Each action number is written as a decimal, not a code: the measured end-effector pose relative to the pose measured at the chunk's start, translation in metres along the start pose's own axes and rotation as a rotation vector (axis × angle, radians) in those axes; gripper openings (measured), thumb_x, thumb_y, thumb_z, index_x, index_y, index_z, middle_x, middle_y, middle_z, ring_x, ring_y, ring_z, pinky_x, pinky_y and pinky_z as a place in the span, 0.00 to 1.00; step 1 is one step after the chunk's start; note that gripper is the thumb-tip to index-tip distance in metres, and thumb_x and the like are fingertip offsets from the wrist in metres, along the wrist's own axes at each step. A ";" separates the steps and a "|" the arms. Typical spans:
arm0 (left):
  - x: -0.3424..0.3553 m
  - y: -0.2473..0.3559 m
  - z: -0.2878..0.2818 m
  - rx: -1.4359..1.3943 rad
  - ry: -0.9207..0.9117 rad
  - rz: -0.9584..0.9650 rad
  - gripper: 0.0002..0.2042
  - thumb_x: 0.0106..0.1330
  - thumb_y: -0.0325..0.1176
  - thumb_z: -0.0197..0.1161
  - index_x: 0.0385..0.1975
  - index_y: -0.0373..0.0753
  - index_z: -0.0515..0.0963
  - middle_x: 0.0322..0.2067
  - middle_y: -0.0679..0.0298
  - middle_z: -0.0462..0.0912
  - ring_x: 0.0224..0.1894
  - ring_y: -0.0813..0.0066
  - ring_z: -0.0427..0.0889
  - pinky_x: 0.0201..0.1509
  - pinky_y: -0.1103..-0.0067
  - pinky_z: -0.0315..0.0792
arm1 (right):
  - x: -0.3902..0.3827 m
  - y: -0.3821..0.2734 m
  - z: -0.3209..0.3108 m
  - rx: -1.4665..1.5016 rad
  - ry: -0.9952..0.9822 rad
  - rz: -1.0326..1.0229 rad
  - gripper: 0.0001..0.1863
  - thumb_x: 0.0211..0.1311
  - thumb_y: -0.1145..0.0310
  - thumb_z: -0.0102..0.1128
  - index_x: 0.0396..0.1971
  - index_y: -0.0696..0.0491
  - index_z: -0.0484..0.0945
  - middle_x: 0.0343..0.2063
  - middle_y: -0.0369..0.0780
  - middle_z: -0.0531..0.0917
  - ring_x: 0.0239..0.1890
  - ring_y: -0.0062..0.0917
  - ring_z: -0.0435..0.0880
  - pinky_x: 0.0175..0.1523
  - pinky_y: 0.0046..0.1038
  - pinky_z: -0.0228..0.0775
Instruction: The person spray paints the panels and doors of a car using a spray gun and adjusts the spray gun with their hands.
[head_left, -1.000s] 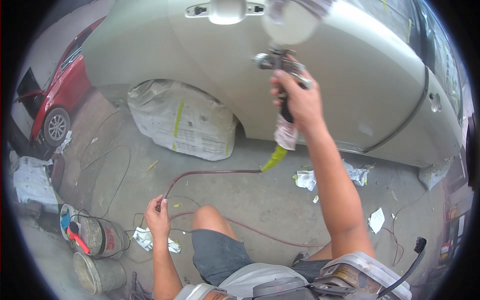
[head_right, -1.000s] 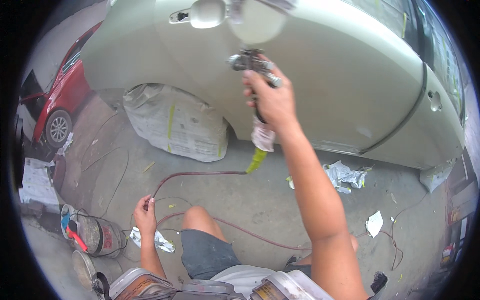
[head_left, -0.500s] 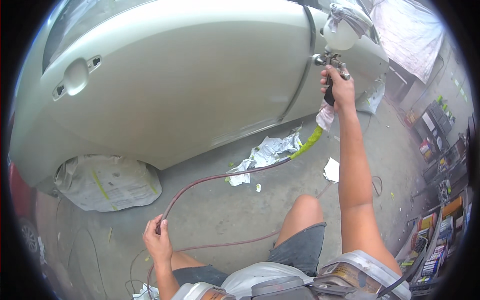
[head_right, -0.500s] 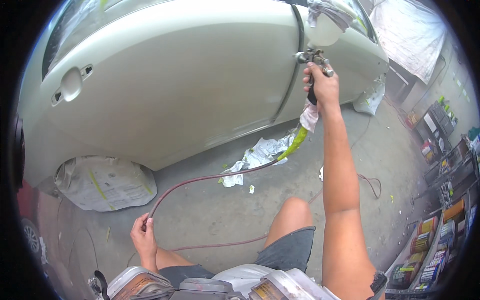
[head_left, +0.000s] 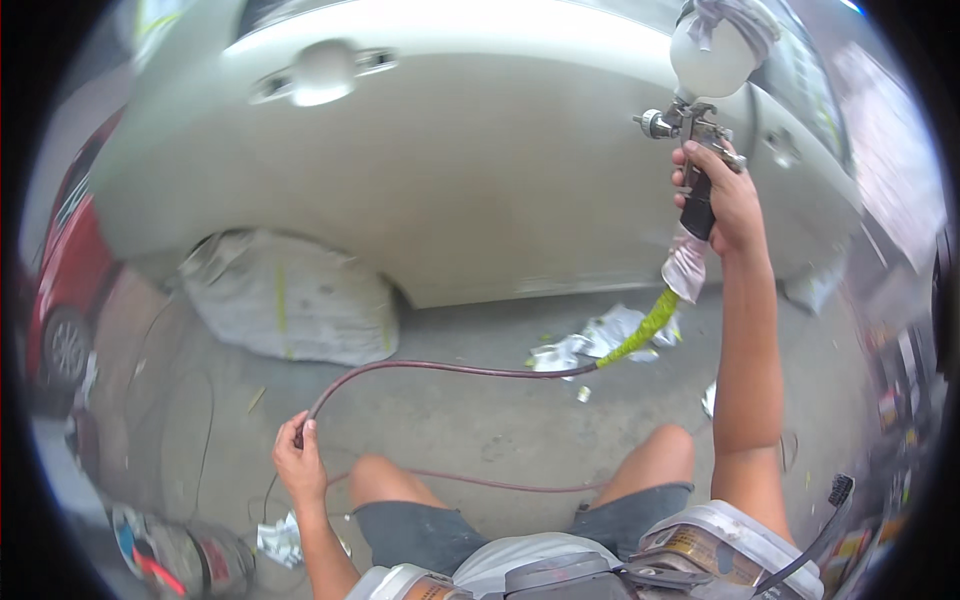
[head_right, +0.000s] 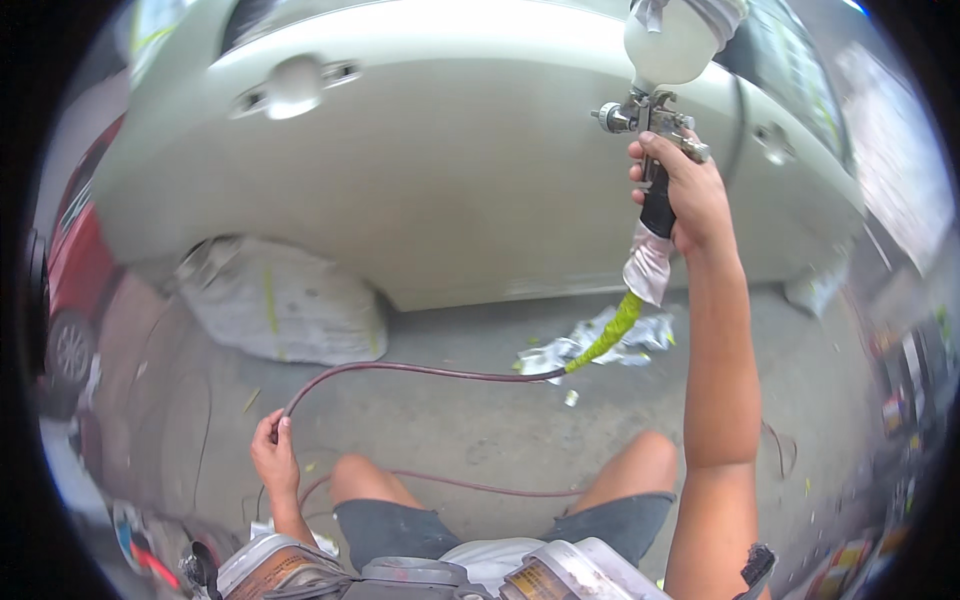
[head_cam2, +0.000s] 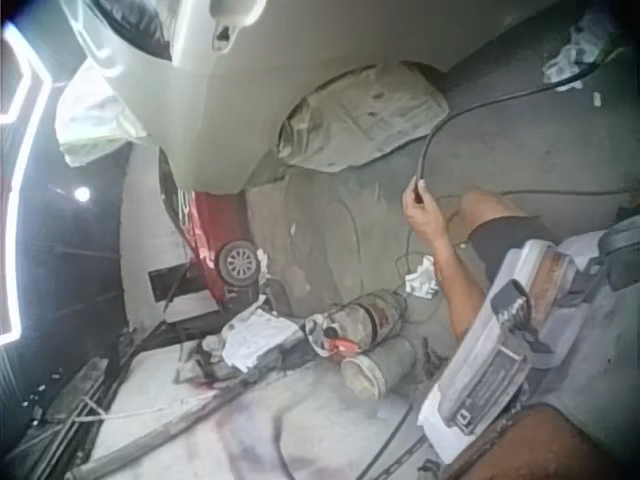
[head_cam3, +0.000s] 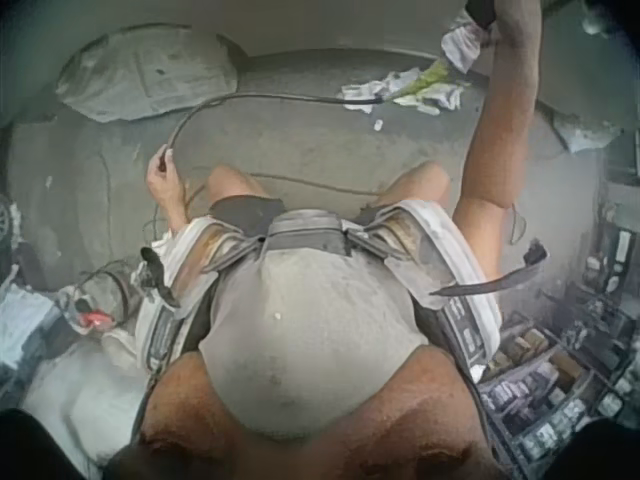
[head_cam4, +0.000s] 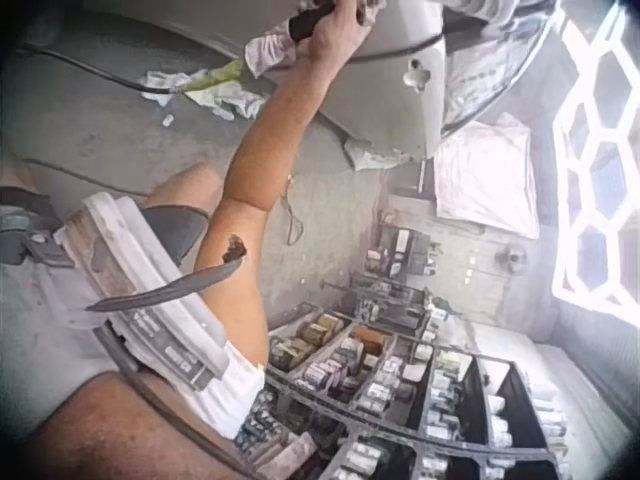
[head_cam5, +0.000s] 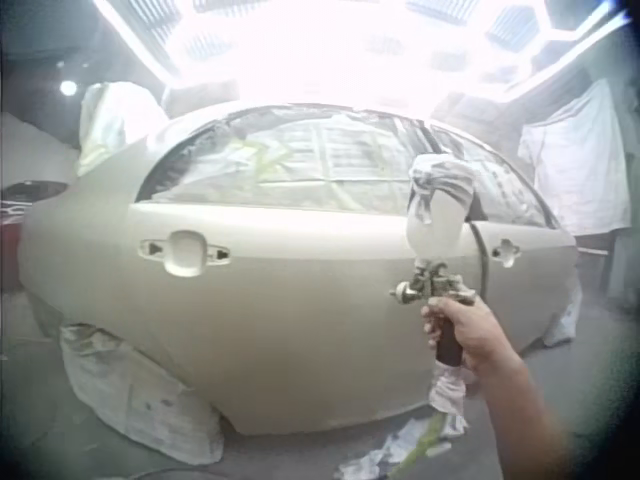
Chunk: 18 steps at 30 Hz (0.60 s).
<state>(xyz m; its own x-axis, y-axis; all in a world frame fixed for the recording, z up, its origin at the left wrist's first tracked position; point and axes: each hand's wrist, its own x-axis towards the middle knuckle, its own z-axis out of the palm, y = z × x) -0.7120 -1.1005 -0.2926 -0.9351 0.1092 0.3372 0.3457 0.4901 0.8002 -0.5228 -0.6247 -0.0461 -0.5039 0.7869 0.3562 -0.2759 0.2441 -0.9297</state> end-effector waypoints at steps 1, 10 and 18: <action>0.001 -0.009 -0.012 0.010 0.043 -0.028 0.10 0.64 0.29 0.61 0.40 0.30 0.80 0.28 0.62 0.79 0.28 0.78 0.73 0.33 0.80 0.68 | -0.004 -0.005 0.027 0.008 -0.065 -0.007 0.11 0.61 0.65 0.61 0.39 0.54 0.74 0.29 0.35 0.79 0.27 0.16 0.78 0.25 0.21 0.73; -0.021 -0.067 -0.093 0.049 0.310 -0.189 0.10 0.66 0.30 0.60 0.40 0.30 0.80 0.27 0.64 0.80 0.27 0.80 0.74 0.32 0.80 0.69 | -0.018 -0.029 0.300 0.072 -0.474 -0.049 0.10 0.59 0.69 0.62 0.35 0.57 0.74 0.24 0.35 0.78 0.22 0.16 0.75 0.23 0.21 0.71; -0.024 -0.069 -0.083 -0.030 0.267 -0.202 0.11 0.66 0.31 0.61 0.41 0.31 0.80 0.27 0.64 0.80 0.27 0.81 0.74 0.32 0.81 0.69 | 0.020 -0.051 0.346 -0.034 -0.568 -0.128 0.11 0.57 0.65 0.63 0.36 0.55 0.78 0.29 0.38 0.82 0.28 0.24 0.81 0.29 0.32 0.77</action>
<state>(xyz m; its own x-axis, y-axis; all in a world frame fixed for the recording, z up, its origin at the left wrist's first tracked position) -0.7067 -1.2090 -0.3144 -0.9328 -0.2203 0.2852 0.1613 0.4525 0.8771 -0.8024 -0.8177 0.0409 -0.8310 0.3248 0.4516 -0.3418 0.3423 -0.8752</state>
